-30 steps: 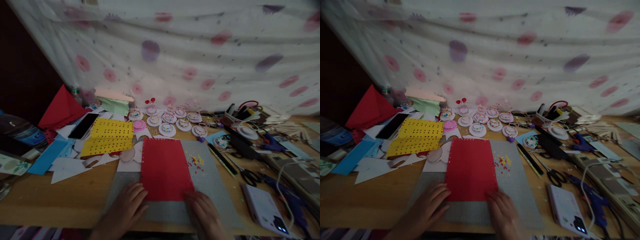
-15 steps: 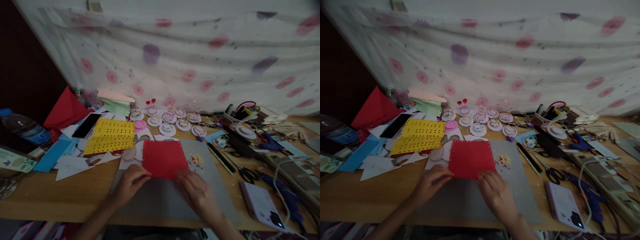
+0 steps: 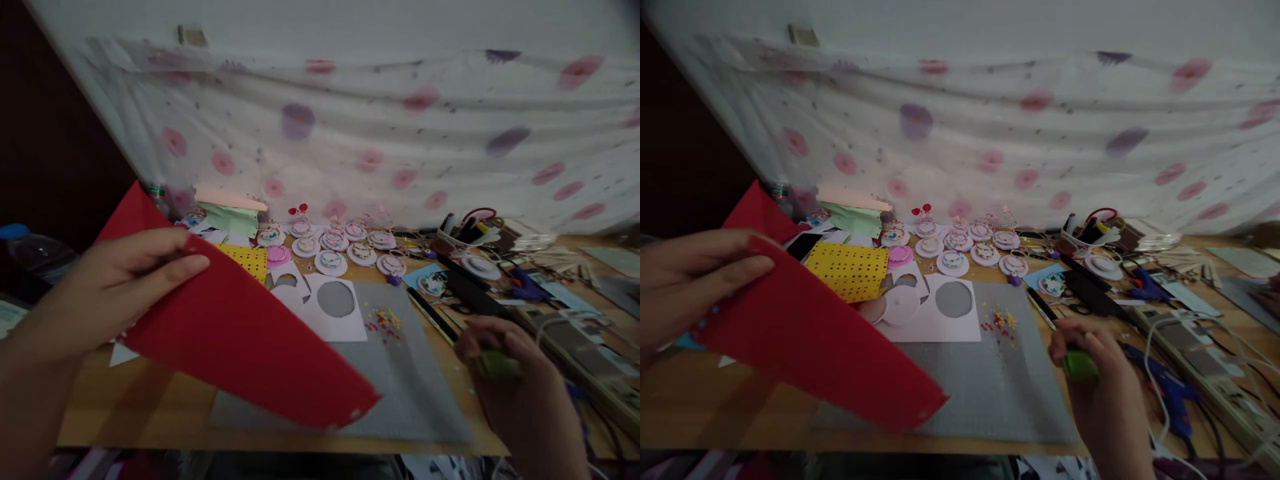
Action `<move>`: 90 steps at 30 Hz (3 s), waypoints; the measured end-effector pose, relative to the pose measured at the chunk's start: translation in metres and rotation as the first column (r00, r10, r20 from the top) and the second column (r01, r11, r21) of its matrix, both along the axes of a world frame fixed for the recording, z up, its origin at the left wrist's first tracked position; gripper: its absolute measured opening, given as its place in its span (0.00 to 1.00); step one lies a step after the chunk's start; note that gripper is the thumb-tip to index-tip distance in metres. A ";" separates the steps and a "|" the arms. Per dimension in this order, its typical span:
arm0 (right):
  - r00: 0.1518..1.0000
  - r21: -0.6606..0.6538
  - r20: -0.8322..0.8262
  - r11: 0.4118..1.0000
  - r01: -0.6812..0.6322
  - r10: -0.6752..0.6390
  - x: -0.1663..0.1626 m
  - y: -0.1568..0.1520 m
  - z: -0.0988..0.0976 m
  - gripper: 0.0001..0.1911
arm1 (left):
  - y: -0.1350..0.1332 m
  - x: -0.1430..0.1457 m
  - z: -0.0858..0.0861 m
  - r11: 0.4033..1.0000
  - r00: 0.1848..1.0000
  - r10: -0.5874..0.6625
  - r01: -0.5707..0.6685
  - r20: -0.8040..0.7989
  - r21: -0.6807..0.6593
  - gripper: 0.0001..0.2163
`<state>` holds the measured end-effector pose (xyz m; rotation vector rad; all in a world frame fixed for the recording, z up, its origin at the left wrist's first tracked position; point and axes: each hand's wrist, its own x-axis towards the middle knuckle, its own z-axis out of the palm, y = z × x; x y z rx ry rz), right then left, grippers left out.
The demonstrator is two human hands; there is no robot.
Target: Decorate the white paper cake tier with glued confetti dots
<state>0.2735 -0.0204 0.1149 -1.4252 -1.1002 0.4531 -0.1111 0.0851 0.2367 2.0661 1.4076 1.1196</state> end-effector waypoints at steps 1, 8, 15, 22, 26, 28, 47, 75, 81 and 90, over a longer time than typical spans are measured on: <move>0.992 -0.032 -0.099 0.996 -0.078 0.074 -0.002 0.002 -0.004 0.13 | 0.010 0.000 0.003 0.988 0.978 -0.148 0.141 -0.150 -0.058 0.15; 0.582 -0.019 -0.737 0.851 -0.525 0.343 -0.056 0.008 -0.035 0.20 | 0.049 0.061 -0.049 0.643 0.592 -0.747 0.527 -0.303 -0.555 0.10; 0.383 0.019 -0.855 0.759 -0.651 0.350 -0.065 0.017 -0.061 0.17 | 0.049 0.110 -0.130 0.506 0.545 -0.825 0.601 -0.146 -0.619 0.07; 0.415 -0.053 -0.856 0.746 -0.664 0.309 -0.055 0.044 -0.083 0.17 | 0.055 0.113 -0.156 0.574 0.630 -0.770 0.616 -0.099 -0.540 0.10; 0.435 -0.052 -0.834 0.736 -0.675 0.340 -0.055 0.085 -0.086 0.17 | 0.067 0.115 -0.174 0.619 0.697 -0.715 0.600 -0.047 -0.507 0.10; 0.441 -0.044 -0.822 0.732 -0.680 0.361 -0.056 0.104 -0.087 0.16 | 0.073 0.116 -0.186 0.624 0.728 -0.686 0.595 0.009 -0.507 0.11; 0.618 -0.182 -0.667 0.714 -0.676 0.416 -0.059 0.130 -0.127 0.18 | 0.081 0.110 -0.223 0.671 0.862 -0.414 0.506 0.291 -0.543 0.09; 0.692 -0.236 -0.518 0.694 -0.680 0.503 -0.068 0.122 -0.112 0.19 | 0.079 0.112 -0.229 0.689 0.864 -0.411 0.504 0.292 -0.521 0.10; 0.658 -0.228 -0.565 0.673 -0.704 0.497 -0.071 0.123 -0.119 0.20 | 0.079 0.114 -0.228 0.690 0.861 -0.408 0.509 0.304 -0.514 0.09; 0.598 -0.186 -0.648 0.664 -0.724 0.471 -0.080 0.122 -0.138 0.21 | 0.078 0.116 -0.225 0.676 0.840 -0.443 0.543 0.314 -0.499 0.08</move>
